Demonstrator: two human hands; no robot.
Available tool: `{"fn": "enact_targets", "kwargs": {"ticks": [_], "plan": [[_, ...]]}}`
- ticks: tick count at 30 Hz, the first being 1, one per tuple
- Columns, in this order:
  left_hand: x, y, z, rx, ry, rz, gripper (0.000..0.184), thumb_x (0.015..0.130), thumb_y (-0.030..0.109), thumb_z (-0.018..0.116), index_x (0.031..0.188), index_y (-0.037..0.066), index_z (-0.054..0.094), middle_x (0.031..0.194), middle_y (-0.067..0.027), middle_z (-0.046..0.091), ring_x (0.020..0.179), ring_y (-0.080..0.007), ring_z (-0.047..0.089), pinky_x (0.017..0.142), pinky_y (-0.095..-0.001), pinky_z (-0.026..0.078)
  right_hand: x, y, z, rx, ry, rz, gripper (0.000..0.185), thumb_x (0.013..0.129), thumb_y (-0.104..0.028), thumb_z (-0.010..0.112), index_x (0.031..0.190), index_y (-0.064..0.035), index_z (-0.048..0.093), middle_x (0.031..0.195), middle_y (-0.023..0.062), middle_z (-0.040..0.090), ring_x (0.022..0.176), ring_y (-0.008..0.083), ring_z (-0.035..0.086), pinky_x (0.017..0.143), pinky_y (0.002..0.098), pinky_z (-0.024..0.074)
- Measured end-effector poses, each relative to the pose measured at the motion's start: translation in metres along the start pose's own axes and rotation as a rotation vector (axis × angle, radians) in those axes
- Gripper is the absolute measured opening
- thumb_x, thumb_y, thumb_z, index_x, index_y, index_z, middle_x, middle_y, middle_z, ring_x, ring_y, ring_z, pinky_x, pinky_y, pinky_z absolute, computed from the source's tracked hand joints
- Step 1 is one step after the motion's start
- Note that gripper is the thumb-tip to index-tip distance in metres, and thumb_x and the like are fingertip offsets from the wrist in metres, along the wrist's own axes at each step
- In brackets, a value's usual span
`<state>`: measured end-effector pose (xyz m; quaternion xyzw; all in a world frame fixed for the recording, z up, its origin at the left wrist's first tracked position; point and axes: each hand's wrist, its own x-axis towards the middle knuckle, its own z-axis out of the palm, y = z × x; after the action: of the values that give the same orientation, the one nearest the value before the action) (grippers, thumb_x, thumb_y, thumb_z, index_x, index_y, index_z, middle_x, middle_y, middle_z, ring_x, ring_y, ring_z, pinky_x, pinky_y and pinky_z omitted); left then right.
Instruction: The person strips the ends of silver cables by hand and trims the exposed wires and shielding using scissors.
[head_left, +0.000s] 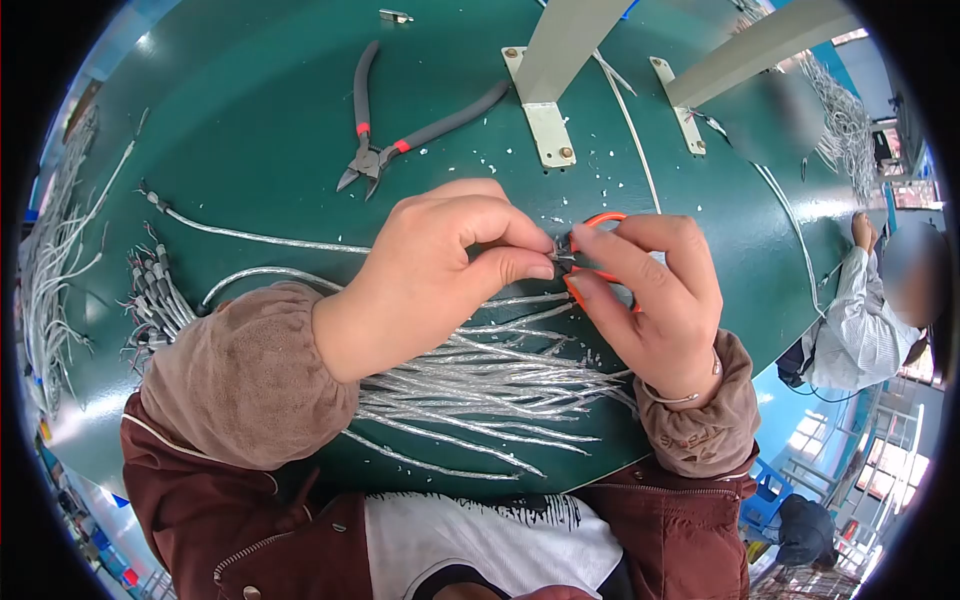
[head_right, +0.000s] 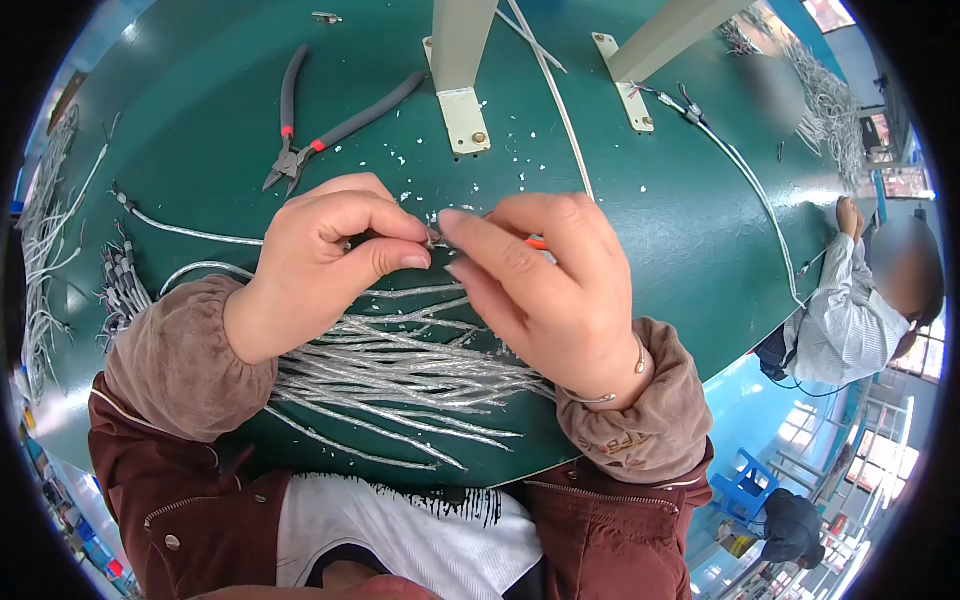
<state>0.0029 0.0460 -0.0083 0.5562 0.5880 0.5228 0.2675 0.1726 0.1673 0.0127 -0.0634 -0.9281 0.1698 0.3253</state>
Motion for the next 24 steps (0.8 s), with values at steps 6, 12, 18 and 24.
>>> {"fn": "enact_targets", "kwargs": {"ticks": [6, 12, 18, 24], "plan": [[-0.001, 0.003, 0.001, 0.024, -0.035, 0.000, 0.011, 0.075, 0.003, 0.073, 0.085, 0.001, 0.068, 0.077, -0.0059, 0.061, 0.068, -0.0144, 0.056, 0.060, -0.0250, 0.044, -0.001, 0.003, 0.005, -0.083, 0.059, -0.167, 0.036, 0.057, -0.004, 0.073, 0.093, -0.0100, 0.068, 0.087, 0.0028, 0.058, 0.074, 0.0210, 0.055, 0.064, 0.0322, 0.0453], [0.000, 0.004, 0.001, 0.042, -0.069, 0.010, 0.011, 0.075, 0.003, 0.072, 0.085, 0.001, 0.068, 0.077, -0.0061, 0.061, 0.068, -0.0149, 0.057, 0.060, -0.0254, 0.045, -0.001, 0.006, 0.005, -0.089, 0.054, -0.183, 0.033, 0.054, -0.006, 0.073, 0.086, -0.0101, 0.065, 0.085, 0.0022, 0.057, 0.074, 0.0215, 0.055, 0.064, 0.0331, 0.0444], [-0.001, 0.006, 0.000, 0.082, -0.059, 0.034, 0.013, 0.072, 0.001, 0.072, 0.085, 0.001, 0.068, 0.076, -0.0070, 0.061, 0.069, -0.0177, 0.057, 0.062, -0.0273, 0.045, -0.001, 0.008, 0.006, -0.066, 0.049, -0.187, 0.028, 0.054, -0.006, 0.073, 0.080, -0.0098, 0.061, 0.083, 0.0026, 0.056, 0.072, 0.0222, 0.054, 0.064, 0.0348, 0.0434], [0.000, 0.013, 0.006, 0.073, -0.026, 0.011, 0.010, 0.072, -0.001, 0.069, 0.081, 0.000, 0.067, 0.072, -0.0074, 0.059, 0.067, -0.0179, 0.055, 0.060, -0.0276, 0.042, -0.004, 0.007, 0.002, 0.001, 0.104, -0.165, 0.031, 0.054, -0.005, 0.073, 0.082, -0.0115, 0.061, 0.086, 0.0032, 0.056, 0.074, 0.0232, 0.054, 0.065, 0.0349, 0.0427]]}}
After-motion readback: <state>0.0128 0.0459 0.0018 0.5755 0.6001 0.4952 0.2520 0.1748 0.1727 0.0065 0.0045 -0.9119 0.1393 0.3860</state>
